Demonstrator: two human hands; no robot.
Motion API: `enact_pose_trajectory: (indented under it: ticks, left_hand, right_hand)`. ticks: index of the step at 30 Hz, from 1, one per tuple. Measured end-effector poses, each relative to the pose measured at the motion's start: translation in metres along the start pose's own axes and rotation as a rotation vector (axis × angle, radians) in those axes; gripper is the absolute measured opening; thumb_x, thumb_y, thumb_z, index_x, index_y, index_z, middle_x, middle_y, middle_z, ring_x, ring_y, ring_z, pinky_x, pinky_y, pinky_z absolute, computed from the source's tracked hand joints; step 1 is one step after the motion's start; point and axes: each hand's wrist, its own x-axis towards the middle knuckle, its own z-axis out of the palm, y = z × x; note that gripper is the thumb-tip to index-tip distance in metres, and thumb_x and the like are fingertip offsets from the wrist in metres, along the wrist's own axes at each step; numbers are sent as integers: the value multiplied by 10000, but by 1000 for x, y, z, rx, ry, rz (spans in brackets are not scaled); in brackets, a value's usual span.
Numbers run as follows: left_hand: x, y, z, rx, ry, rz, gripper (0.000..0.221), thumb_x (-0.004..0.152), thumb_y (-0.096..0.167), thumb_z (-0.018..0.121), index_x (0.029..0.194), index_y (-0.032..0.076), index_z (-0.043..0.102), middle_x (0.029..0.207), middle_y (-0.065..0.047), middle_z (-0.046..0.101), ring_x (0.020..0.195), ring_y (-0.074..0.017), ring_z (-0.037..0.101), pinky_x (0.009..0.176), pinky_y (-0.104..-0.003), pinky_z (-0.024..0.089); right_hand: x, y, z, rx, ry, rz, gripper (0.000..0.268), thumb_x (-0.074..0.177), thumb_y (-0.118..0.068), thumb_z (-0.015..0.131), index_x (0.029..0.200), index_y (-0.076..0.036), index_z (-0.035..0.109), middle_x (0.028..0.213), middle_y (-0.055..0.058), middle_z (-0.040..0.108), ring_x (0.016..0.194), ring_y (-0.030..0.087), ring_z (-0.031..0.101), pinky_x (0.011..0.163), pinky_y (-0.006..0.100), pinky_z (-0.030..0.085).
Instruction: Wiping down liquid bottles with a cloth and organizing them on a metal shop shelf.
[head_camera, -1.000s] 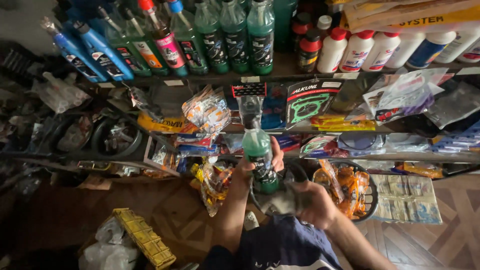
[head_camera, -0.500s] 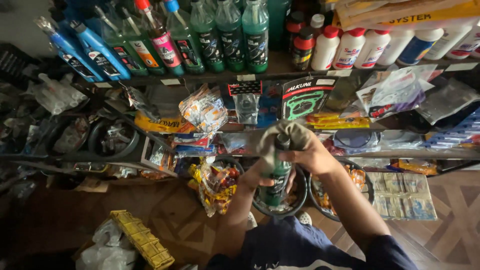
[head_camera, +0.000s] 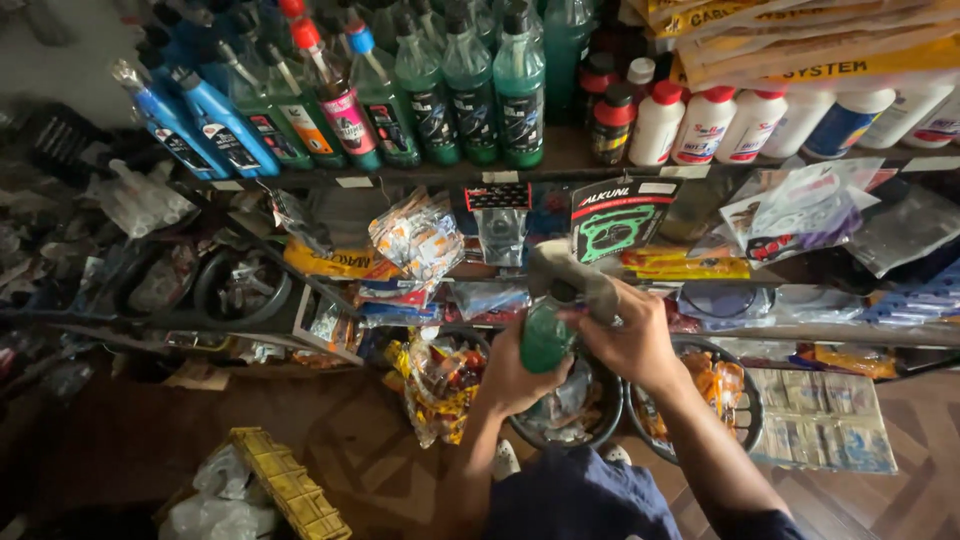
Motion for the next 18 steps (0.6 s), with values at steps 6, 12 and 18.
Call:
enact_pose_trajectory:
  ticks: [6, 12, 18]
  left_hand:
    - [8, -1, 20, 792, 357, 248, 716, 675, 316, 826, 1301, 62, 590, 1006, -139, 679, 813, -347, 742, 683, -427, 628]
    - [17, -12, 32, 38, 126, -9, 710, 649, 338, 891, 1254, 93, 612, 1045, -122, 678, 976, -252, 668, 866, -395, 500]
    - [52, -25, 35, -999, -284, 82, 836, 851, 88, 781, 1534, 95, 299, 1126, -156, 652, 813, -272, 698, 696, -403, 621]
  right_hand:
    - [11, -15, -15, -190, 32, 21, 249, 806, -184, 875, 807, -49, 665, 711, 116, 679, 624, 344, 704, 545, 361, 552]
    - [27, 5, -27, 98, -100, -51, 167, 830, -83, 810, 873, 10, 678, 723, 188, 669, 616, 434, 675, 565, 463, 539]
    - [-13, 89, -38, 345, -161, 100, 104, 898, 42, 654, 849, -30, 711, 623, 114, 647, 541, 190, 621, 570, 366, 554]
